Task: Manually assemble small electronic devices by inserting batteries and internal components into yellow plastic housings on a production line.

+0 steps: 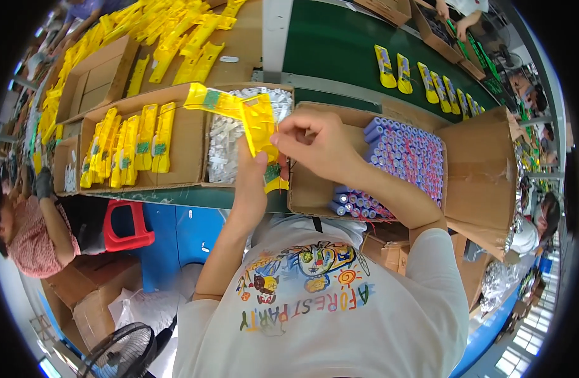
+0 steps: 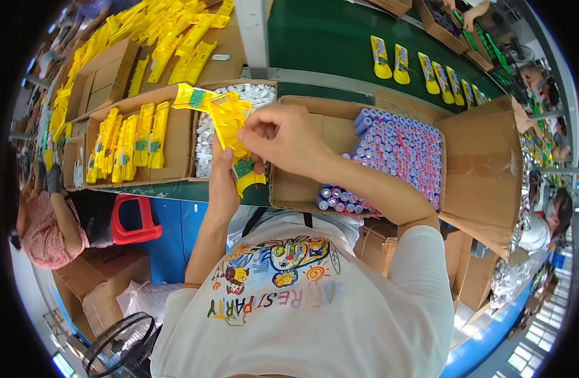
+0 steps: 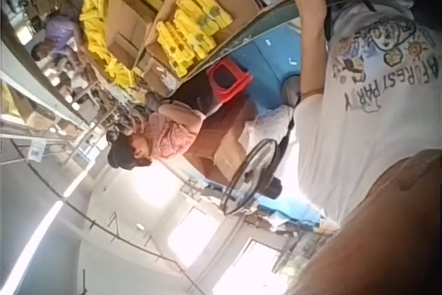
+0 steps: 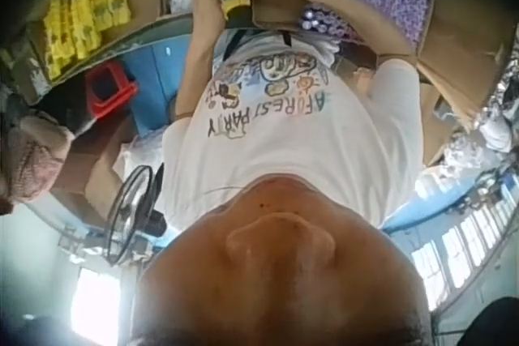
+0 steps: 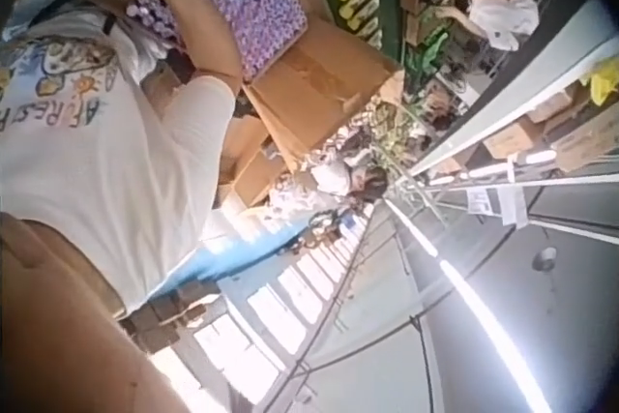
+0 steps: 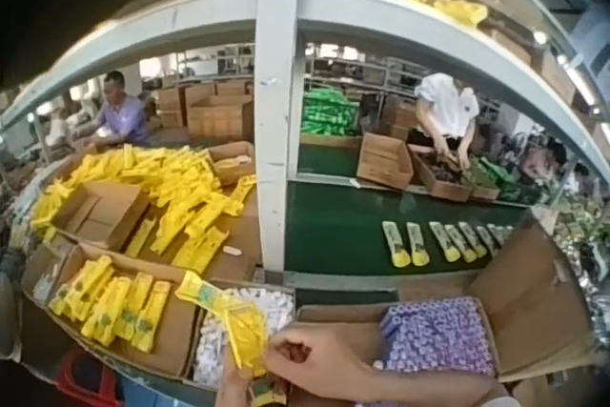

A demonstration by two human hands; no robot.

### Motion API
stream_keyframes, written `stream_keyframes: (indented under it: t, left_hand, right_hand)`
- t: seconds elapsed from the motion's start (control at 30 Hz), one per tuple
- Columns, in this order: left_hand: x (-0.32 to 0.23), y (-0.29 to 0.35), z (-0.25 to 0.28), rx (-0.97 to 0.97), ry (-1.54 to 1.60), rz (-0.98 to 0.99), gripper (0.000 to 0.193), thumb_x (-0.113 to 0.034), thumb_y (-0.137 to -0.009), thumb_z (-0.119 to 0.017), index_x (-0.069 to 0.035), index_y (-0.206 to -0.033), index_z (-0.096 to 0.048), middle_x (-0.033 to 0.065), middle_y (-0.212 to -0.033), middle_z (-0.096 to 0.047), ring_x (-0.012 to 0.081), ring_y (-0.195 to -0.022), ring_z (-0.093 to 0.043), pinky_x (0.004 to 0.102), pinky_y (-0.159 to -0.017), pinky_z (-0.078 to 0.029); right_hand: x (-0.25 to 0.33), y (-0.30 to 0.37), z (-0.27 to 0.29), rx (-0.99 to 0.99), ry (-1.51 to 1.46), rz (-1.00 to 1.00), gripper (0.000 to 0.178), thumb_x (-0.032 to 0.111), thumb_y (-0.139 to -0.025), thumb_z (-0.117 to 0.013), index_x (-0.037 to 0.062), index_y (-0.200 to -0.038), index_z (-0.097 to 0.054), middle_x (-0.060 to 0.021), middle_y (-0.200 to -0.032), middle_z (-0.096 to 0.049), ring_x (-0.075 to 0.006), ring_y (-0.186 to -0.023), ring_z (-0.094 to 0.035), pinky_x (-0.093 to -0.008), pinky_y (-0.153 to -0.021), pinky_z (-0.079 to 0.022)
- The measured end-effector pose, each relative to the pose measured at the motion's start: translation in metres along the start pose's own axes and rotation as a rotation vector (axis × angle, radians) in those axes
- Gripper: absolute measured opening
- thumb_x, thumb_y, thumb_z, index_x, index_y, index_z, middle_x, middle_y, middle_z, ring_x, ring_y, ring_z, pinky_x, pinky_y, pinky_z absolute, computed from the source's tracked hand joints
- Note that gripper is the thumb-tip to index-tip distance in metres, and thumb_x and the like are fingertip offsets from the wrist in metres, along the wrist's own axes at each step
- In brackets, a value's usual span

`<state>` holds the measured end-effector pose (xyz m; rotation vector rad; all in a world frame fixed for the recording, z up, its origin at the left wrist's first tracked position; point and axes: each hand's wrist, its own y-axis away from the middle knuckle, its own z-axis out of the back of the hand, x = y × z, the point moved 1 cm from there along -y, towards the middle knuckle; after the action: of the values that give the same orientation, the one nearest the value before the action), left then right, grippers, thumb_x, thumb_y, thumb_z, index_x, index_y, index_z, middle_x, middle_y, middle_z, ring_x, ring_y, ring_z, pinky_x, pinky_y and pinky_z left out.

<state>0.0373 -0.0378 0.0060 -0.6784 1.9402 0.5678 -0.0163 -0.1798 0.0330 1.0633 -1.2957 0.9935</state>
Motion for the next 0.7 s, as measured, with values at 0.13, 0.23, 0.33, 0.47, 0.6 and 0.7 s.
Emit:
stream_keyframes:
  t: [0.13,0.23,0.33,0.47,0.6,0.7]
  left_hand:
    - [0.012,-0.003,-0.006,-0.072,-0.095,-0.054,0.045,-0.024,-0.095,-0.041,-0.006,-0.136,-0.031,0.0079,-0.113,-0.052,0.0148,-0.101,-0.052,0.0275,-0.087,-0.043]
    - [0.016,0.001,-0.007,-0.064,-0.037,0.067,0.051,-0.016,-0.095,-0.043,-0.005,-0.142,-0.027,0.0071,-0.120,-0.049,0.0148,-0.110,-0.047,0.0276,-0.096,-0.037]
    - [0.017,-0.003,0.002,-0.020,-0.006,0.092,0.048,-0.010,-0.094,-0.042,-0.007,-0.140,-0.028,0.0072,-0.114,-0.051,0.0154,-0.103,-0.051,0.0284,-0.089,-0.041]
    - [0.008,0.001,0.005,0.055,0.054,0.062,0.038,-0.004,-0.093,-0.036,-0.011,-0.131,-0.032,0.0084,-0.095,-0.056,0.0177,-0.078,-0.061,0.0309,-0.062,-0.052]
    - [0.009,0.007,-0.004,0.091,-0.015,0.047,0.032,-0.005,-0.093,-0.038,-0.007,-0.125,-0.036,0.0104,-0.098,-0.058,0.0183,-0.075,-0.062,0.0288,-0.052,-0.052]
    - [0.005,0.013,-0.008,0.109,-0.034,0.175,0.029,-0.004,-0.093,-0.039,-0.006,-0.122,-0.036,0.0095,-0.094,-0.057,0.0168,-0.073,-0.060,0.0291,-0.057,-0.052]
  right_hand:
    - [-0.006,0.023,-0.006,-0.188,0.583,0.359,0.015,0.012,-0.077,-0.073,0.0038,-0.084,-0.063,-0.0035,-0.071,-0.060,-0.0098,-0.059,-0.057,-0.0250,-0.048,-0.044]
    - [-0.016,0.035,-0.004,-0.260,1.039,0.756,0.013,0.011,-0.075,-0.072,0.0063,-0.082,-0.063,-0.0064,-0.073,-0.058,-0.0179,-0.057,-0.058,-0.0280,-0.048,-0.046]
    - [-0.019,0.033,0.025,-0.153,0.891,0.724,0.014,0.013,-0.072,-0.073,0.0081,-0.080,-0.062,-0.0065,-0.072,-0.056,-0.0260,-0.063,-0.060,-0.0329,-0.055,-0.049]
    - [-0.026,0.042,0.137,0.002,1.696,0.151,0.017,0.014,-0.070,-0.073,0.0058,-0.085,-0.067,-0.0087,-0.082,-0.064,-0.0305,-0.078,-0.065,-0.0383,-0.065,-0.053]
    - [-0.024,0.045,0.143,0.105,1.850,-0.026,0.017,0.011,-0.069,-0.072,-0.0006,-0.082,-0.067,-0.0142,-0.077,-0.065,-0.0352,-0.076,-0.065,-0.0393,-0.066,-0.054]
    - [0.001,0.040,0.147,0.220,1.481,0.039,0.014,0.010,-0.074,-0.072,-0.0030,-0.080,-0.068,-0.0144,-0.071,-0.066,-0.0286,-0.067,-0.067,-0.0346,-0.062,-0.054]
